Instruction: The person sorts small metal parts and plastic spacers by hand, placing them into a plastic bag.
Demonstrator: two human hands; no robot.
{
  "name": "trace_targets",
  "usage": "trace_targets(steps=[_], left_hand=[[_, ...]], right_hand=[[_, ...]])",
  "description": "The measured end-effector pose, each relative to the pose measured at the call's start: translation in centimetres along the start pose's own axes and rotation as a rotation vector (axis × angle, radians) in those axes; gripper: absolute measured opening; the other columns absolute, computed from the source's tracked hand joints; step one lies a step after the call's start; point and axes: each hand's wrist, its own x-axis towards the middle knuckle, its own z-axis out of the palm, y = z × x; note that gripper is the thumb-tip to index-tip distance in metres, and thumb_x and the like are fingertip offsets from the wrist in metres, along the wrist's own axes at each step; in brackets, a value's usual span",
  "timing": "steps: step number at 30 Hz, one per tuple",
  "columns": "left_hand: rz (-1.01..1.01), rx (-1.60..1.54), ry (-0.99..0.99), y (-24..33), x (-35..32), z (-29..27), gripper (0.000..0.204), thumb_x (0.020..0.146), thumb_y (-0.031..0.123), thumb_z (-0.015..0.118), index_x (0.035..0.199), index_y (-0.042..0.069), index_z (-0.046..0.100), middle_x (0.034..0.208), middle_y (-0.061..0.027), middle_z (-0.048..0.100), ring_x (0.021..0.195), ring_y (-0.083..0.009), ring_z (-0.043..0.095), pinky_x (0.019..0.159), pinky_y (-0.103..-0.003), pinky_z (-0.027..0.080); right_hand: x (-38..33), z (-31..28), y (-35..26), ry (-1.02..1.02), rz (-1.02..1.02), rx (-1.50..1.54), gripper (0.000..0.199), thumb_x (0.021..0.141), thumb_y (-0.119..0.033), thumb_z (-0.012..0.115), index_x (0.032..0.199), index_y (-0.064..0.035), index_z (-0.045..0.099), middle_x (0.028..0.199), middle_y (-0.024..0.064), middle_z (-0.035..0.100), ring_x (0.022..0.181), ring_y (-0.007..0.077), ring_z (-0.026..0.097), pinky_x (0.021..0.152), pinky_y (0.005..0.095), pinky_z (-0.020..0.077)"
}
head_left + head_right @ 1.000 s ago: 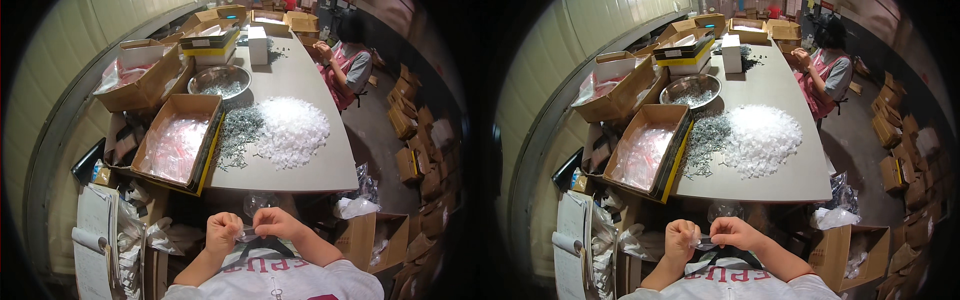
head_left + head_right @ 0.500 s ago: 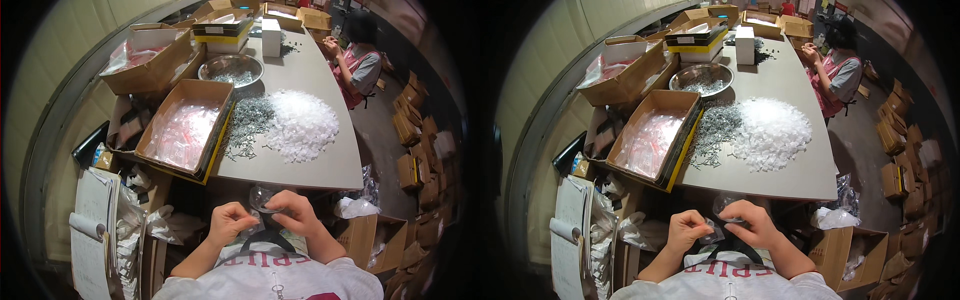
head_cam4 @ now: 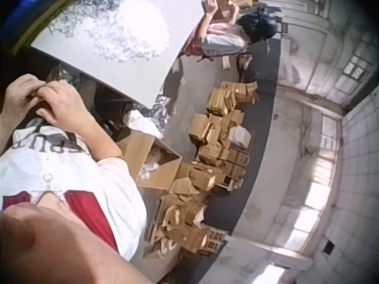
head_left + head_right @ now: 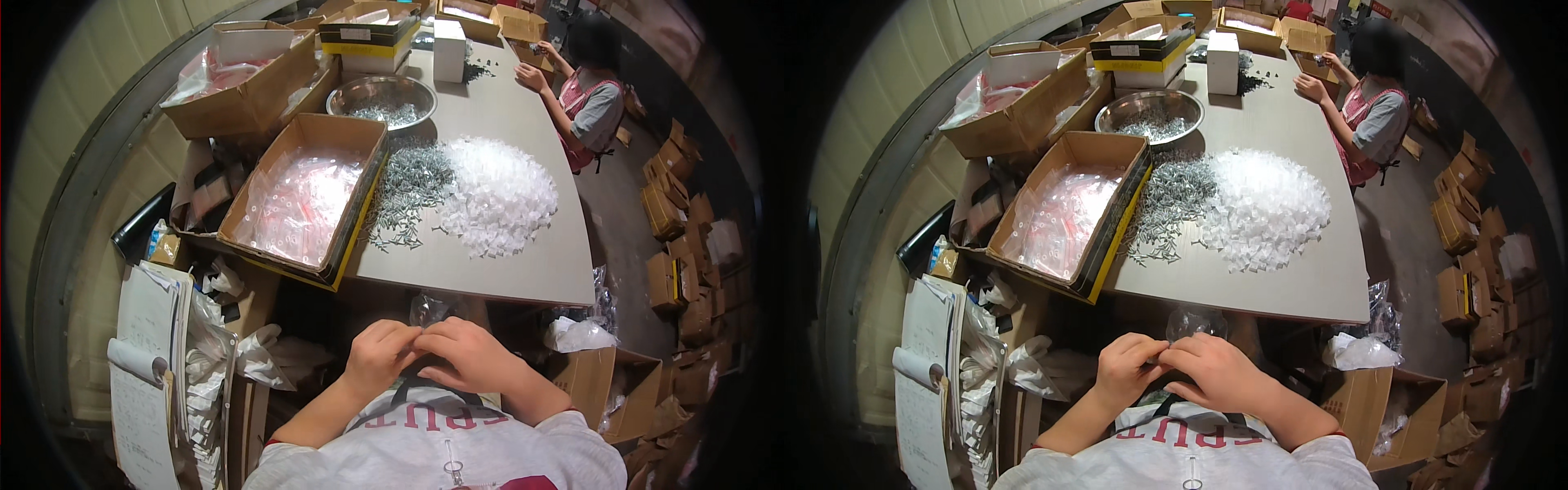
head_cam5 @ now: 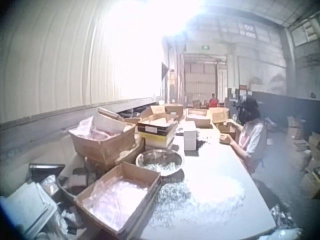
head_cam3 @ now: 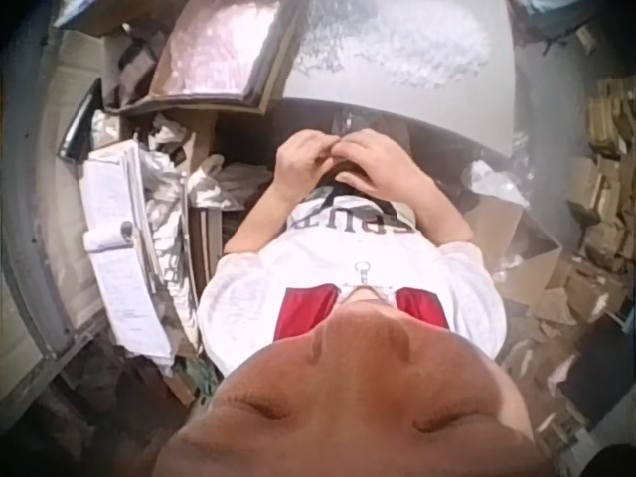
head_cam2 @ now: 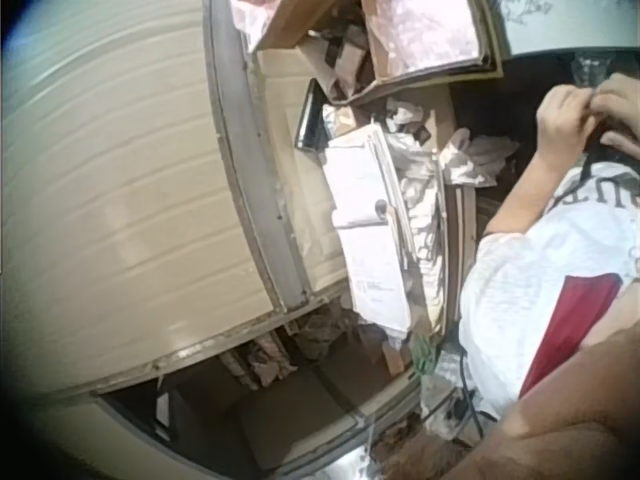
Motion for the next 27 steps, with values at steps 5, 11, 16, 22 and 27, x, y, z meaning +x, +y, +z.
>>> trace_targets(steps=[5, 11, 16, 22, 27], left_hand=[[0.068, 0.066, -0.074, 0.8, 0.8, -0.2, 0.048, 0.065, 0.011, 0.086, 0.108, 0.001, 0.066, 0.095, -0.0090, 0.067, 0.090, -0.0281, 0.065, 0.077, -0.038, 0.054], [0.080, 0.166, -0.308, -0.5, 0.4, -0.3, 0.042, 0.070, 0.010, 0.075, 0.110, 0.005, 0.062, 0.095, -0.0085, 0.065, 0.089, -0.0272, 0.063, 0.087, -0.039, 0.048], [0.065, 0.148, -0.369, -0.1, 1.0, 0.1, 0.044, 0.068, 0.008, 0.072, 0.111, 0.005, 0.062, 0.092, -0.0088, 0.064, 0.084, -0.0292, 0.062, 0.084, -0.045, 0.044], [0.002, 0.132, -0.270, -2.3, 0.0, -0.1, 0.036, 0.065, 0.008, 0.074, 0.100, 0.004, 0.064, 0.089, -0.0074, 0.065, 0.084, -0.0279, 0.062, 0.082, -0.041, 0.044], [-0.601, -0.174, -0.197, -4.5, -1.3, 0.5, 0.026, 0.078, 0.006, 0.077, 0.098, -0.001, 0.062, 0.078, -0.0087, 0.067, 0.069, -0.0142, 0.066, 0.065, -0.028, 0.054]], right_hand=[[0.1, -0.5, 1.7, -0.188, -0.012, 0.131, 0.034, 0.082, -0.024, 0.075, 0.110, -0.0083, 0.064, 0.112, 0.0113, 0.060, 0.105, 0.0327, 0.053, 0.094, 0.0427, 0.0441], [0.4, 0.6, 0.8, -0.301, 0.016, 0.105, 0.035, 0.082, -0.027, 0.074, 0.108, -0.0058, 0.065, 0.113, 0.0110, 0.060, 0.106, 0.0335, 0.052, 0.097, 0.0425, 0.0434], [1.1, 1.6, 1.3, -0.370, 0.021, 0.015, 0.034, 0.084, -0.028, 0.074, 0.107, -0.0050, 0.065, 0.108, 0.0111, 0.063, 0.106, 0.0337, 0.054, 0.095, 0.0424, 0.0460], [2.9, 1.7, 1.7, -0.411, 0.033, 0.098, 0.028, 0.085, -0.020, 0.072, 0.107, -0.0053, 0.064, 0.108, 0.0108, 0.064, 0.099, 0.0334, 0.061, 0.083, 0.0411, 0.0512], [4.5, 0.4, 5.9, 0.199, 0.481, 0.290, 0.022, 0.092, -0.012, 0.060, 0.108, 0.0008, 0.068, 0.092, 0.0196, 0.070, 0.086, 0.0371, 0.067, 0.080, 0.0401, 0.0534]])
